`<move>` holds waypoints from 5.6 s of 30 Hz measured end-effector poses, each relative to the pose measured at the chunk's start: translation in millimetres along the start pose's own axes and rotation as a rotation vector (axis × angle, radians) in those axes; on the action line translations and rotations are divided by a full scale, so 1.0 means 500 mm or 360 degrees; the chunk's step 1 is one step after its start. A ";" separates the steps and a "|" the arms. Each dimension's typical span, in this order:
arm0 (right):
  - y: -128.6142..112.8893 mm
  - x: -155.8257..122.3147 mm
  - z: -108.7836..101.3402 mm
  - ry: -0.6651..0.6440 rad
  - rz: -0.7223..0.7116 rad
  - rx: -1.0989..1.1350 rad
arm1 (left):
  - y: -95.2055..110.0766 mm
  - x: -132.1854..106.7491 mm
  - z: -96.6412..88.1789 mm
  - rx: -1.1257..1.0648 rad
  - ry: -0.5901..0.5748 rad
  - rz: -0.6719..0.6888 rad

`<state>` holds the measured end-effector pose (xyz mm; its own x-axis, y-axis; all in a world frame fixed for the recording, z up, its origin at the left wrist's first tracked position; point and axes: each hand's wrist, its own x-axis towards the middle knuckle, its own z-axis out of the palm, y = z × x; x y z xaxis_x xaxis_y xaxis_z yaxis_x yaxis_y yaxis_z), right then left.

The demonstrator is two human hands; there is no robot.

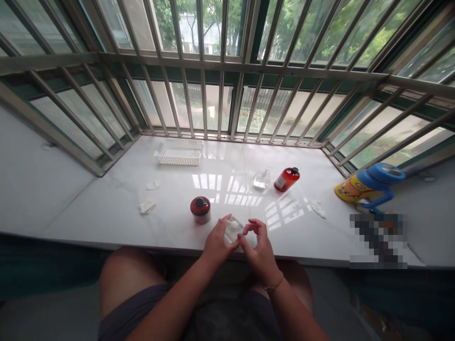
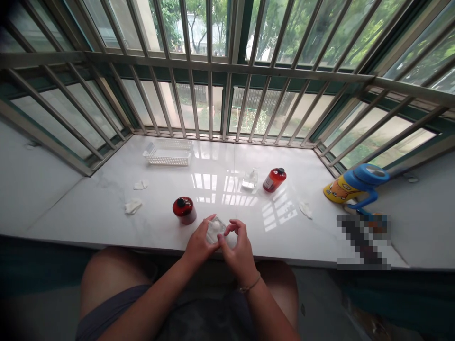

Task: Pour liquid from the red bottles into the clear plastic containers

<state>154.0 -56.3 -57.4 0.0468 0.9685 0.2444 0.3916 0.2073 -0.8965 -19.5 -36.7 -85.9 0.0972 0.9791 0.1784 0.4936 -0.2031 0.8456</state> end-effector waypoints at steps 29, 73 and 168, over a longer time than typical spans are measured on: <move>0.006 0.005 0.039 -0.0023 0.0091 0.0022 | -0.002 0.002 -0.002 -0.0102 -0.0033 -0.0115; -0.298 0.226 -0.166 0.0024 -0.0236 0.0202 | 0.280 0.112 -0.086 -0.0266 0.0444 0.0173; 0.021 0.014 -0.091 0.0261 -0.0434 -0.0548 | -0.006 0.079 -0.209 -0.0039 0.0397 -0.0280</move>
<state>200.3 -53.7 -48.3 0.0332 0.8447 0.5342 0.6908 0.3668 -0.6231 -107.7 2.1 -28.9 -0.2046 0.9683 0.1433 0.4627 -0.0334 0.8859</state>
